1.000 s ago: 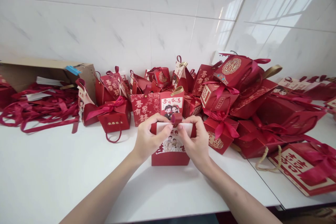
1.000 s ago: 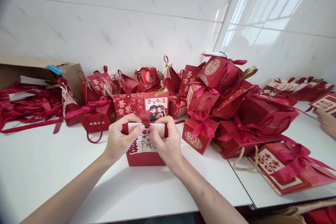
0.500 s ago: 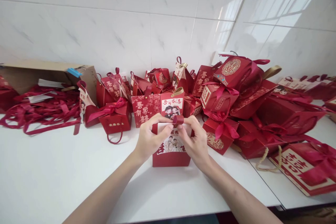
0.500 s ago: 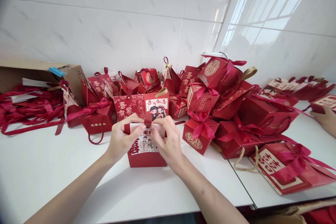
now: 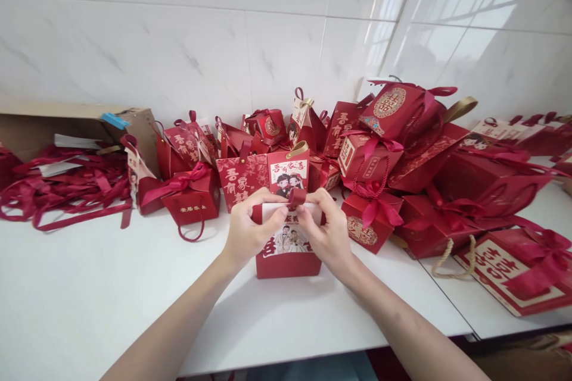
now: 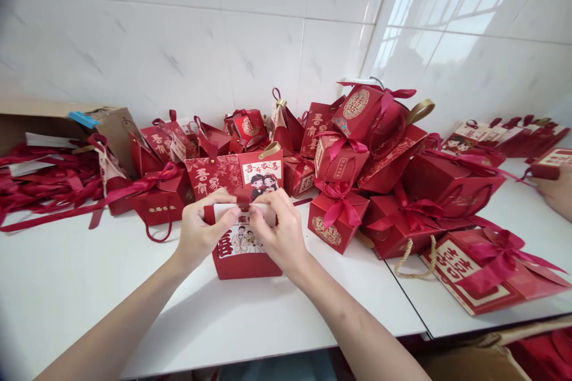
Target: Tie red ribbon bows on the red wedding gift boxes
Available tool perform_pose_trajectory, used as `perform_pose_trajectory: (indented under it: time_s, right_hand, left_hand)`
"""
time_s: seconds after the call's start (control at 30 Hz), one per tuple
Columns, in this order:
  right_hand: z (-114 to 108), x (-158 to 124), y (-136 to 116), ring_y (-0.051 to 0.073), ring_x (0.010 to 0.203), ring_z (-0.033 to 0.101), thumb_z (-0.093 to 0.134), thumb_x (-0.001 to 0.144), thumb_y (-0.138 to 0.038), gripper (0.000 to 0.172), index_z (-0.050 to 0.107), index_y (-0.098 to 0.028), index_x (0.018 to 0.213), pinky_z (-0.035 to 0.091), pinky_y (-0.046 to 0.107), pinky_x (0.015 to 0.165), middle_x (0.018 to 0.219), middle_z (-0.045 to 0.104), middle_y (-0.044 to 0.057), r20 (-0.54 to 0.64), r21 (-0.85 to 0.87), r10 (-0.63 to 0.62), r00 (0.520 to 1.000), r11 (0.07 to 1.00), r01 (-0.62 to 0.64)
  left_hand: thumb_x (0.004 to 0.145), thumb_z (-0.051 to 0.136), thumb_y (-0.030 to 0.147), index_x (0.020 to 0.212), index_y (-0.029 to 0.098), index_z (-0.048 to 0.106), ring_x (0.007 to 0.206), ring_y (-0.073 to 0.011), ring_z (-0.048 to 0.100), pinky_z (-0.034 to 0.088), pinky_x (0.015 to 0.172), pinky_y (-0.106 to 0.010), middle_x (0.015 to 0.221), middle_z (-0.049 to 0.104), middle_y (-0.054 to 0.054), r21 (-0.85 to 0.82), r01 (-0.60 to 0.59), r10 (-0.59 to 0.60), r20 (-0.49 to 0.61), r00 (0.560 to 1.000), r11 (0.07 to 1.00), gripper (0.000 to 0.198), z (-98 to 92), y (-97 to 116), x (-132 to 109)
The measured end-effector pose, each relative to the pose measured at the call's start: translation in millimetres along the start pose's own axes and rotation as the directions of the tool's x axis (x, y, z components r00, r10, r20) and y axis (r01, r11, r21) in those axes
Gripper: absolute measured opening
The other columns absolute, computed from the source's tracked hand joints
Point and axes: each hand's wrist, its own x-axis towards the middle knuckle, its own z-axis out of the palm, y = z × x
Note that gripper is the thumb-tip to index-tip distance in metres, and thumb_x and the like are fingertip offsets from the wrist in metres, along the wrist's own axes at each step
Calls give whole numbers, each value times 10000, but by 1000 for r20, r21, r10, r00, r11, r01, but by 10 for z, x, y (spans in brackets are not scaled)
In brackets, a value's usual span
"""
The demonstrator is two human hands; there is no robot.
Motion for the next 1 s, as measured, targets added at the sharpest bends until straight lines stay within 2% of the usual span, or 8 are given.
perform_pose_trajectory:
  time_s: [0.13,0.3,0.5,0.7,0.83,1.0]
  right_hand:
    - [-11,-1,-15,141,659,507,502,845,-213,76,519,-204,771,398,272,593,707,529,-7,7,24,-34,999,999,33]
    - [-7,-5,-21,142,649,507,506,854,-224,80,529,-204,780,394,270,583,689,521,-11,11,19,2,1000,1000,-2]
    - [11,5,-19,135,627,488,510,841,-215,94,510,-204,748,380,260,569,665,508,-18,2,-5,14,1000,1000,-14]
    - [5,27,-58,136,614,476,507,806,-201,113,480,-209,696,374,261,575,621,492,-29,-7,-32,36,999,999,-36]
    - [13,27,-59,135,617,480,507,795,-193,115,477,-209,685,377,259,578,623,495,-31,-16,-27,57,998,998,-57]
    - [11,-2,-24,139,631,498,502,834,-209,83,518,-205,753,384,267,576,680,535,-12,-24,-13,-23,999,1000,22]
  left_hand:
    - [735,626,238,756,173,671,624,-116,577,452,557,-217,714,625,-7,-3,41,-41,-3,999,999,81,4,4,-4]
    - [723,613,224,765,172,668,658,-124,595,473,601,-219,723,641,-7,23,45,-45,-20,999,999,86,15,31,-14]
    - [721,604,215,723,184,639,551,-82,542,428,515,-176,658,619,32,51,64,-63,-28,998,997,47,25,61,-16]
    - [720,596,207,707,182,627,584,-90,552,430,544,-182,661,624,30,69,84,-83,-28,996,994,42,14,73,-10]
    - [728,593,228,712,181,625,527,-82,514,412,501,-183,633,607,34,73,88,-87,-24,996,993,59,22,61,-16]
    - [742,589,231,743,184,635,631,-114,582,468,598,-206,699,641,12,89,54,-51,-34,998,995,66,24,53,-23]
